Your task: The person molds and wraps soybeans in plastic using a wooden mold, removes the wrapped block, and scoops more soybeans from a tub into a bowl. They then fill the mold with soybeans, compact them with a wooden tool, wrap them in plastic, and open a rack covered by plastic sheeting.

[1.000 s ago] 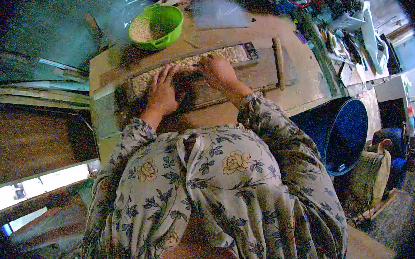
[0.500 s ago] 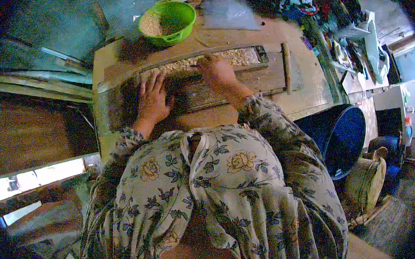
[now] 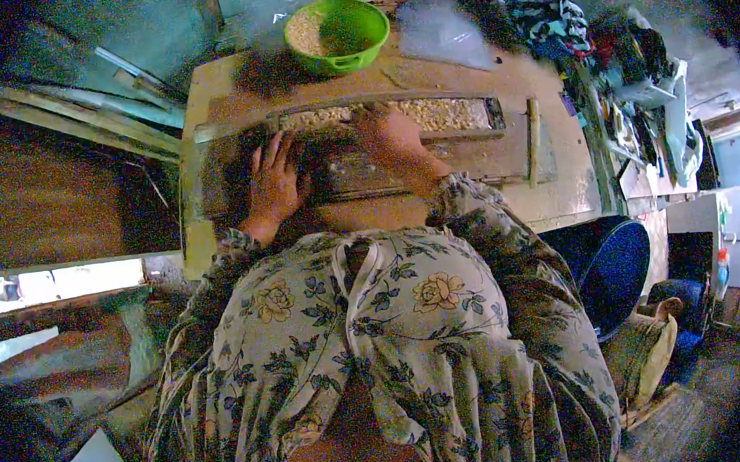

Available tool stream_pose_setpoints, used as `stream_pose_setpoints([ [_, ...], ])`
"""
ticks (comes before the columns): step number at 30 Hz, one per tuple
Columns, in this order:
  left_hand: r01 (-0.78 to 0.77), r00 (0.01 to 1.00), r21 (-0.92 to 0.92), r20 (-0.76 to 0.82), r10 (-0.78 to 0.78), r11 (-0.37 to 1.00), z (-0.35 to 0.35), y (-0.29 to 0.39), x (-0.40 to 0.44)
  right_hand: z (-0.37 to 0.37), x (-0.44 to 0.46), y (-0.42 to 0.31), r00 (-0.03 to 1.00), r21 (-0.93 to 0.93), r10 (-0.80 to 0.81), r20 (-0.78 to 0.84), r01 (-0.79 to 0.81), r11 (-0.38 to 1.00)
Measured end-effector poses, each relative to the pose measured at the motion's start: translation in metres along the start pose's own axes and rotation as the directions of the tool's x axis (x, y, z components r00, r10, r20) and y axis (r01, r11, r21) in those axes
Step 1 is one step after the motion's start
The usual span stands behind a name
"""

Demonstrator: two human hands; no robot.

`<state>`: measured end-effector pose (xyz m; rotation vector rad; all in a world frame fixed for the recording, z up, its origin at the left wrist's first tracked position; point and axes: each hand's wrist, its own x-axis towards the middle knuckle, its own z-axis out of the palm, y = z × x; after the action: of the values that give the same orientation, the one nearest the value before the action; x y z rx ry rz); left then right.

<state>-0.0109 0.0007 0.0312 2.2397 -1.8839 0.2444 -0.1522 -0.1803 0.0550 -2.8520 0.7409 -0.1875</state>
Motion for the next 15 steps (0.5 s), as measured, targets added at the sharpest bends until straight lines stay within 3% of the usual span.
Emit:
stream_pose_setpoints([
  [2,0.007,1.000,0.010,0.007,-0.007,1.000,0.006,-0.003,-0.004,0.004,0.003,-0.002,0.999,-0.017,-0.048,0.026,0.049,0.999],
  [4,0.014,1.000,0.018,-0.024,-0.014,1.000,0.008,0.000,-0.005,-0.040,-0.004,-0.033,0.994,0.061,0.083,0.065,-0.087,0.994],
  [7,0.025,1.000,0.025,-0.007,-0.025,0.999,0.006,0.000,-0.004,-0.002,0.006,-0.018,0.977,0.118,0.195,0.081,-0.204,0.972],
  [10,0.041,0.998,-0.015,-0.043,-0.041,0.999,0.007,0.002,-0.003,-0.006,0.003,-0.016,0.993,0.039,0.065,0.097,-0.069,0.997],
  [15,0.044,0.999,-0.039,-0.020,-0.045,0.998,0.006,0.006,-0.004,-0.001,0.006,-0.017,0.999,0.106,0.038,0.022,-0.041,0.994],
])
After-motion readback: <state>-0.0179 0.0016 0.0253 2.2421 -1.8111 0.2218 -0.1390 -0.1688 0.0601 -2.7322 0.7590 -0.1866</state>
